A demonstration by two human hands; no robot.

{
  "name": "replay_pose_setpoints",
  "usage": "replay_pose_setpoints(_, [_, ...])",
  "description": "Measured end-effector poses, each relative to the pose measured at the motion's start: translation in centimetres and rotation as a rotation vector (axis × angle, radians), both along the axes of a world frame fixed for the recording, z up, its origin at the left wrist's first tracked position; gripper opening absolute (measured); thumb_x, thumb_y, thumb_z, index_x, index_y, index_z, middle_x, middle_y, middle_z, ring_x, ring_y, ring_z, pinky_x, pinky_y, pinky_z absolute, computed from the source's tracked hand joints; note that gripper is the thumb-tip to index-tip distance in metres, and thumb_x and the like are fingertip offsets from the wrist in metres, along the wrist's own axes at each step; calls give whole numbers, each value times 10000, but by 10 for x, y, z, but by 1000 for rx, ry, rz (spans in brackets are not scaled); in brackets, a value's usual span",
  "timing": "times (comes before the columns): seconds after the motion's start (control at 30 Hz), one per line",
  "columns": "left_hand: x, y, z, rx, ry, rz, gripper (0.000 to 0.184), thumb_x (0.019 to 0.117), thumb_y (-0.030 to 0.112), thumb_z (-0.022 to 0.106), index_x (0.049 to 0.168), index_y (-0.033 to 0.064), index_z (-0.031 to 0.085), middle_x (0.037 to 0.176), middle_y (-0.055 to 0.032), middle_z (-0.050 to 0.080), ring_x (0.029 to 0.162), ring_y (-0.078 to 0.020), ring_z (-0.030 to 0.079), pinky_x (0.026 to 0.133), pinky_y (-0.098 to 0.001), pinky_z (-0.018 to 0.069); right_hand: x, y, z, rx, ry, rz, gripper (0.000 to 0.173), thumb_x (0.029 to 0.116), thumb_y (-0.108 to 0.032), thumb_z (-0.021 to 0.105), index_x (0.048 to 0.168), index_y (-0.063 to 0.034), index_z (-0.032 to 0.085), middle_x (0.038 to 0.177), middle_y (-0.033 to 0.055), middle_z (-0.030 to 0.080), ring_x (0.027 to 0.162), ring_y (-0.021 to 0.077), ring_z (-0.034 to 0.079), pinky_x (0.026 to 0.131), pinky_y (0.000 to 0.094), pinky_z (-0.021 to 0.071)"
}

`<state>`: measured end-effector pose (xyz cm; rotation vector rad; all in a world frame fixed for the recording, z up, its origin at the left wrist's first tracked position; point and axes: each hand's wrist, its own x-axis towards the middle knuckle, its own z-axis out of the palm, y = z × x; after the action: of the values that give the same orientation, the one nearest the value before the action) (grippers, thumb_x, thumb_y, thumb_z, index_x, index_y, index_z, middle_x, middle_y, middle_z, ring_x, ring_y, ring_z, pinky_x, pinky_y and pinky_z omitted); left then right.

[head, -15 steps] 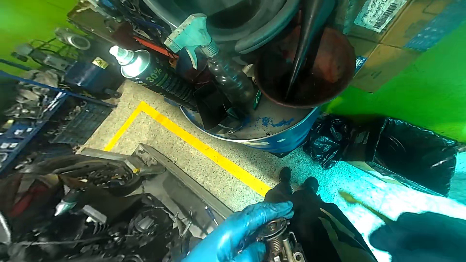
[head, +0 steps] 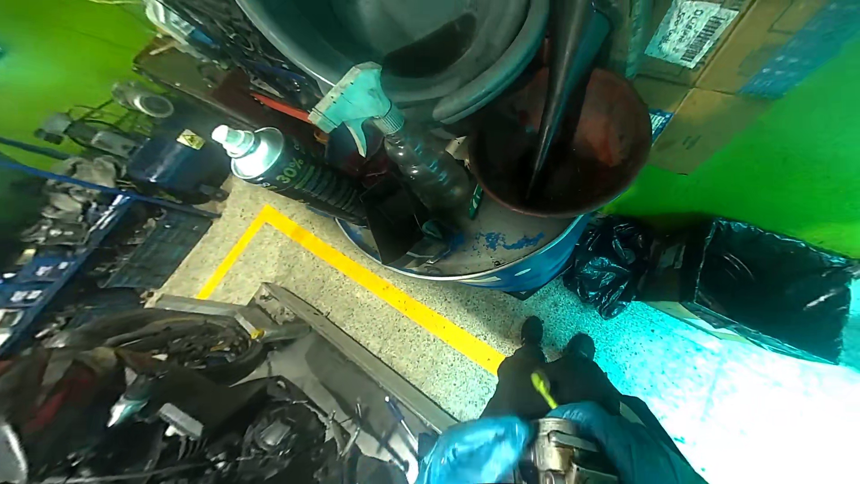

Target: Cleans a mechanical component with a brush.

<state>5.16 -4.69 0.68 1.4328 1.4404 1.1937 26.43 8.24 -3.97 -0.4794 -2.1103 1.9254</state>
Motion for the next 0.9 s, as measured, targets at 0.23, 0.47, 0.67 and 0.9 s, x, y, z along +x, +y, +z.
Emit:
replay_pose_setpoints(0.23, [-3, 4, -5, -331, -156, -86, 878, 1031, 614, 397, 1448, -158, 393, 1439, -303, 482, 1354, -209, 500, 1153, -362, 401, 3, 16, 5, 436, -29, -132, 940, 750, -791, 677, 1196, 33, 603, 999, 212, 676, 909, 298, 648, 800, 402, 523])
replay_pose_setpoints(0.47, [5, 5, -21, -276, -102, 17, 716, 1034, 616, 373, 1157, -62, 568, 1028, -101, 633, 975, -31, 612, 858, -233, 524, 0, 17, 10, 519, -89, -64, 966, 765, -845, 584, 1187, 23, 629, 966, 195, 691, 845, 323, 655, 736, 432, 526])
replay_pose_setpoints(0.67, [16, 15, -37, -396, -574, 390, 358, 998, 49, 305, 838, 157, 607, 822, 94, 637, 797, -4, 604, 744, -193, 515, -16, 10, 14, 909, -79, 38, 760, 785, -766, 614, 1266, -177, 603, 930, 88, 621, 831, 320, 587, 695, 441, 456])
replay_pose_setpoints(0.9, [6, 6, -29, -271, -546, 76, 632, 1035, 543, 454, 1372, 11, 515, 1285, 6, 654, 1120, -57, 633, 941, -277, 552, -20, 28, 6, 565, -81, -41, 926, 653, -812, 704, 1222, -83, 655, 1023, 114, 716, 926, 283, 677, 763, 440, 559])
